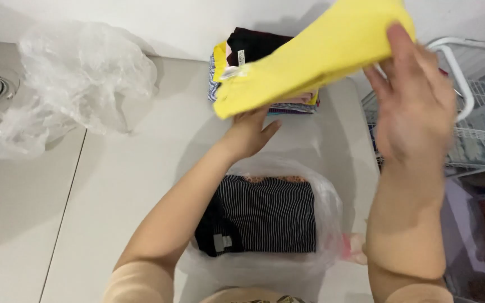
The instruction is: The person opens a clear plastic bag on a white table and places folded clothes into it one by one. The person picks up each folded garment from a stack, places it into the bag, and presses it down to fit. The video ends while the person continues placing clothes into the bag.
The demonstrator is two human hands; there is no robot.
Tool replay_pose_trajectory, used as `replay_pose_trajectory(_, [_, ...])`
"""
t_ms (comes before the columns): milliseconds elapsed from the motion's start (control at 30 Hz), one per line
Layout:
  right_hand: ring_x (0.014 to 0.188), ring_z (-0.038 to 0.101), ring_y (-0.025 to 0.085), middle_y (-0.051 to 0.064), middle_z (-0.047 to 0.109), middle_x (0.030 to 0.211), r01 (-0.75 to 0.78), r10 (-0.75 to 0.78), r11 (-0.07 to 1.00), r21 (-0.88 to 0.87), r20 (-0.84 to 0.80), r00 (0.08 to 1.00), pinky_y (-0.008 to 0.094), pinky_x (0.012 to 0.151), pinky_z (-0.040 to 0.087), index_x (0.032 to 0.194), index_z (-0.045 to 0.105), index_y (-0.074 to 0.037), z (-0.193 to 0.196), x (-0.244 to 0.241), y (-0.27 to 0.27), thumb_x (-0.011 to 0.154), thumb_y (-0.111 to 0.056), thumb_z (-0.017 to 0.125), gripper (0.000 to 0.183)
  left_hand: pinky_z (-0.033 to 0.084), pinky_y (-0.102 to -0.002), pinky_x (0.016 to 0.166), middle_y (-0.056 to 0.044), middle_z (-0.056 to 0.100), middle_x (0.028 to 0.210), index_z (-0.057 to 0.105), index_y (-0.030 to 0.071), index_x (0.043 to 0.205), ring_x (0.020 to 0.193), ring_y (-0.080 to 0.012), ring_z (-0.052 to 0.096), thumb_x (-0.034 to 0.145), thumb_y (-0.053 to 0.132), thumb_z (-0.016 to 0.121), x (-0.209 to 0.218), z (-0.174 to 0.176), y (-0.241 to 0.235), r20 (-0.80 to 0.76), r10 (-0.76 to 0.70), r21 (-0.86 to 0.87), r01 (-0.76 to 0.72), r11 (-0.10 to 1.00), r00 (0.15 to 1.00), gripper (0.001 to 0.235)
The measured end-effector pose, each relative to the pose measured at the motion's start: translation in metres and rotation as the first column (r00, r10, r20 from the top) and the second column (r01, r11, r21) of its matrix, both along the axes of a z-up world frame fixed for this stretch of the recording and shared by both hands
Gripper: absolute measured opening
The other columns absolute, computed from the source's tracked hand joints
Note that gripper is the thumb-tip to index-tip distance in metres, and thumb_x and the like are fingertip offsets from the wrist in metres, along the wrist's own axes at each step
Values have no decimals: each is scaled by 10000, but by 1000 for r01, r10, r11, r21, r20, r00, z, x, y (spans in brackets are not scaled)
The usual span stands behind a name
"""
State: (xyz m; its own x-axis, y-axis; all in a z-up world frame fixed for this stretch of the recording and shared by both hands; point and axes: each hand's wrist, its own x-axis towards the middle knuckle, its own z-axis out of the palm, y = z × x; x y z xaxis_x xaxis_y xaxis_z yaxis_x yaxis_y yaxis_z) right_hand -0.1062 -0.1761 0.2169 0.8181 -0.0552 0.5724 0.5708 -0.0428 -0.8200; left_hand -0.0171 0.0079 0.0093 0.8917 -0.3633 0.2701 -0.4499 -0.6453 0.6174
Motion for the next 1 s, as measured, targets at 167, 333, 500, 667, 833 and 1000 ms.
replay_pose_trajectory(167, [1249, 698, 212, 131, 676, 1378, -79, 128, 958, 275, -165, 978, 316, 1125, 626, 1298, 648, -26, -39, -62, -47, 1084, -185, 529, 292, 635, -458, 667, -280, 667, 1093, 526, -51, 1283, 796, -394, 710, 981, 237, 586, -85, 22, 33, 49, 42, 91, -47, 995, 998, 421])
replay_pose_trajectory(333, [1315, 588, 254, 137, 639, 1370, -24, 159, 936, 351, -361, 919, 384, 1187, 482, 1294, 624, -13, -100, -104, -67, 1015, -208, 541, 350, 519, -509, 621, -260, 629, 1097, 491, -19, 1332, 808, -436, 632, 944, 299, 622, -156, -4, 45, 124, 114, 173, -135, 976, 986, 519])
replay_pose_trajectory(500, [1290, 625, 320, 150, 655, 1351, 172, 39, 882, 439, -430, 902, 496, 1175, 462, 1220, 674, -51, -182, -145, -75, 1024, -146, 526, 264, 257, -557, 862, -208, 467, 1329, 402, 67, 1442, 1109, -420, 411, 960, 387, 571, -210, -14, 49, -95, 134, 335, -95, 937, 986, 602])
replay_pose_trajectory(667, [1124, 646, 481, 336, 665, 1189, 313, -55, 933, 176, -792, 608, 610, 1036, 461, 1130, 652, 176, -234, -170, -84, 999, -45, 544, 278, -136, -624, 1226, -126, 227, 1678, 271, 198, 1607, 1561, -392, 82, 985, 521, 495, -245, -14, 53, -393, 218, 540, 32, 841, 893, 735])
replay_pose_trajectory(833, [1016, 703, 435, 297, 736, 1043, 31, -356, 919, -392, -794, 493, 492, 892, 576, 1051, 776, 54, -232, -169, -85, 957, -136, 567, 298, -31, -591, 1257, -105, 304, 1648, 322, 192, 1588, 1531, -346, 244, 981, 600, 480, -247, 15, 62, -518, 162, 558, 188, 808, 840, 749])
replay_pose_trajectory(1000, [999, 763, 297, 84, 821, 927, -403, -644, 427, -810, -585, 493, 417, 864, 601, 958, 847, -176, -207, -159, -72, 951, -491, 543, 438, 132, -608, 1241, -153, 494, 1524, 467, 149, 1513, 1451, -396, 397, 1016, 601, 412, -244, 11, 68, -616, 63, 546, 367, 753, 785, 674])
